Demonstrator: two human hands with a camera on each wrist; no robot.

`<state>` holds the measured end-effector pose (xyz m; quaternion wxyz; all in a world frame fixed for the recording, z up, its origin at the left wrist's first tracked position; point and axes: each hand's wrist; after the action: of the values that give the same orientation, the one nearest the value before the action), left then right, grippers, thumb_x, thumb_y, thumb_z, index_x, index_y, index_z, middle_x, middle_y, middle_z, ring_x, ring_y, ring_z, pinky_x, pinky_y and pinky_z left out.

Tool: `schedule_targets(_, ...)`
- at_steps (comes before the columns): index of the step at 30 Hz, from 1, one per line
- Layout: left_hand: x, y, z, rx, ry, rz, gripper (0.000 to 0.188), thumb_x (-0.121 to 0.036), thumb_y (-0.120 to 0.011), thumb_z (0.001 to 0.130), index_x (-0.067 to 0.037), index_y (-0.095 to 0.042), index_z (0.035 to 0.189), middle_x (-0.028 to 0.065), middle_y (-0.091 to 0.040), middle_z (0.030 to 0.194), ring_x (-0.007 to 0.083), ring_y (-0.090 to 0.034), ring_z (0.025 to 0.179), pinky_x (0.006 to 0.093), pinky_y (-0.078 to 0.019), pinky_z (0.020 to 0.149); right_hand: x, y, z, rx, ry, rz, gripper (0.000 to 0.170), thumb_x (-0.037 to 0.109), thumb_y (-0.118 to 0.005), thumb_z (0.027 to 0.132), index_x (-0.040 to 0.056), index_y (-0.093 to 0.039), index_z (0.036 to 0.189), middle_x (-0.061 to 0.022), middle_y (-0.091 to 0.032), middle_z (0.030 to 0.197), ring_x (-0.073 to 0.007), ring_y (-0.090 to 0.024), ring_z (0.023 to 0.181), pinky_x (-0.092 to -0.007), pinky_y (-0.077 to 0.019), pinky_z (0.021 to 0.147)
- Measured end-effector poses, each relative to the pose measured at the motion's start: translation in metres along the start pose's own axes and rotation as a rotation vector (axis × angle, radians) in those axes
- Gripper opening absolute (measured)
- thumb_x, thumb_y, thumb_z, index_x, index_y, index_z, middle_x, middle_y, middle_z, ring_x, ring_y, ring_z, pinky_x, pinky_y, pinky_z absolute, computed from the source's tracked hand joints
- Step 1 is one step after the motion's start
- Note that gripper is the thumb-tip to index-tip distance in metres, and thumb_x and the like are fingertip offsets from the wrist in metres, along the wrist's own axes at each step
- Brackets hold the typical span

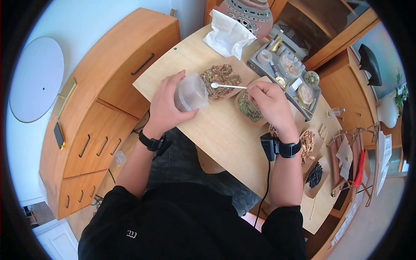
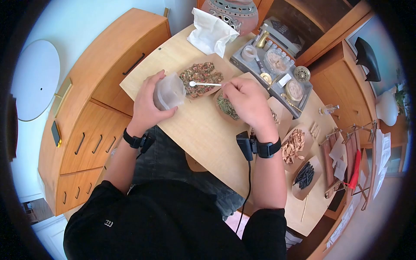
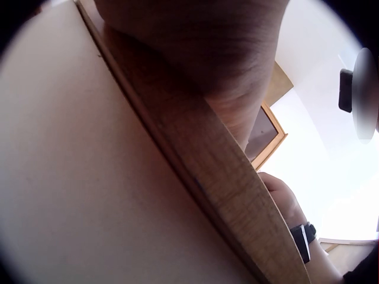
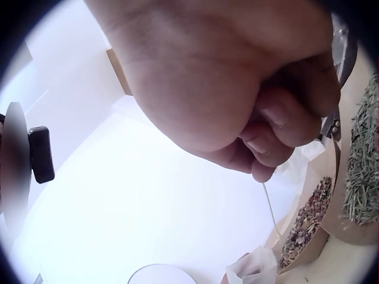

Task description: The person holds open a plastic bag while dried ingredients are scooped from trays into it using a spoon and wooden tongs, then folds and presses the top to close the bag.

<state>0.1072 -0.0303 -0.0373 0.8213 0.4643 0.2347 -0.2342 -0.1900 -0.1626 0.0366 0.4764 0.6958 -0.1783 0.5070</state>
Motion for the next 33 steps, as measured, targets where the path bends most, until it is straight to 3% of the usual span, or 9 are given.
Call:
schedule_targets(4,0.000,-0.004,-0.001,-0.090,0.062,-0.057,0.099,-0.024,-0.095,0.070,-0.009,-0.055,0.160,0.0166,-0.067,0.142,0.0371,-0.066,0.132,0.0485,-0.0554,0.111,0.002,-0.010,0.000,-0.008,0.006,0.076,0.038,0.027,-0.066,0.111,-0.0033,-0.073,0.089,-0.0040,-0.062,0.071,-0.0136,-0.057,0.068,-0.0357,-0.0490,0.068)
schedule_targets(6,0.001,-0.006,-0.002,-0.103,0.064,-0.069,0.100,-0.023,-0.094,0.070,-0.010,-0.054,0.160,0.0163,-0.068,0.141,0.0370,-0.067,0.132,0.0485,-0.0560,0.110,0.007,-0.016,-0.001,0.088,0.023,-0.055,0.037,0.027,-0.065,0.110,-0.0047,-0.074,0.094,-0.0131,-0.067,0.073,-0.0227,-0.064,0.068,-0.0403,-0.0528,0.072)
schedule_targets(7,0.002,-0.006,-0.002,-0.118,0.067,-0.079,0.100,-0.022,-0.094,0.070,-0.010,-0.054,0.161,0.0159,-0.068,0.141,0.0368,-0.067,0.131,0.0484,-0.0567,0.108,0.005,-0.018,-0.001,0.085,0.018,-0.053,0.037,0.027,-0.065,0.110,-0.0047,-0.074,0.094,-0.0131,-0.067,0.073,-0.0227,-0.064,0.068,-0.0403,-0.0528,0.072)
schedule_targets(9,0.003,-0.007,-0.002,-0.116,0.059,-0.071,0.100,-0.022,-0.094,0.070,-0.011,-0.054,0.161,0.0157,-0.068,0.140,0.0369,-0.067,0.130,0.0483,-0.0571,0.108,0.000,-0.020,0.002,-0.036,0.067,-0.193,0.036,0.027,-0.065,0.109,-0.0066,-0.074,0.098,-0.0230,-0.073,0.082,-0.0362,-0.071,0.074,-0.0454,-0.0558,0.078)
schedule_targets(13,0.001,-0.005,-0.001,-0.110,0.055,-0.048,0.100,-0.021,-0.094,0.070,-0.010,-0.054,0.161,0.0152,-0.068,0.140,0.0371,-0.068,0.129,0.0481,-0.0576,0.107,0.003,-0.009,0.001,-0.075,-0.013,-0.222,0.034,0.025,-0.065,0.107,-0.0072,-0.074,0.099,-0.0290,-0.074,0.090,-0.0450,-0.073,0.084,-0.0485,-0.0570,0.082)
schedule_targets(19,-0.001,-0.003,0.000,-0.070,0.042,-0.025,0.099,-0.023,-0.094,0.070,-0.009,-0.056,0.160,0.0158,-0.067,0.143,0.0377,-0.066,0.133,0.0487,-0.0556,0.111,-0.008,0.013,0.005,-0.105,-0.033,-0.171,0.033,0.025,-0.065,0.105,-0.0060,-0.075,0.095,-0.0205,-0.070,0.079,-0.0287,-0.068,0.073,-0.0423,-0.0544,0.075)
schedule_targets(21,0.000,-0.002,0.000,-0.046,0.033,-0.019,0.101,-0.022,-0.094,0.069,-0.009,-0.055,0.161,0.0157,-0.067,0.145,0.0371,-0.065,0.136,0.0479,-0.0540,0.114,-0.019,0.020,0.008,-0.144,-0.019,-0.061,0.032,0.025,-0.066,0.104,-0.0039,-0.074,0.091,-0.0119,-0.066,0.074,-0.0194,-0.062,0.070,-0.0384,-0.0510,0.070)
schedule_targets(28,-0.001,-0.001,0.000,-0.010,-0.002,0.009,0.104,-0.029,-0.096,0.067,-0.009,-0.056,0.161,0.0176,-0.066,0.144,0.0392,-0.064,0.134,0.0491,-0.0530,0.114,-0.029,0.022,0.013,-0.046,-0.217,-0.043,0.034,0.023,-0.066,0.104,-0.0010,-0.072,0.082,-0.0021,-0.064,0.072,-0.0135,-0.058,0.068,-0.0326,-0.0468,0.066)
schedule_targets(33,-0.003,-0.001,0.000,-0.007,-0.004,0.024,0.104,-0.028,-0.095,0.067,-0.009,-0.055,0.161,0.0180,-0.066,0.143,0.0393,-0.064,0.133,0.0488,-0.0528,0.114,-0.029,0.008,0.016,0.137,-0.366,0.336,0.029,0.022,-0.064,0.107,0.0039,-0.070,0.085,0.0048,-0.055,0.068,-0.0065,-0.044,0.057,-0.0265,-0.0323,0.053)
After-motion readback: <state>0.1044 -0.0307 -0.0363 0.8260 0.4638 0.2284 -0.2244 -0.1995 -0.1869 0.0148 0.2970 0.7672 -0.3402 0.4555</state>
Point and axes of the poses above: each hand's wrist, its own z-axis towards the middle knuckle, its own y-axis out of the back of the hand, x = y × z
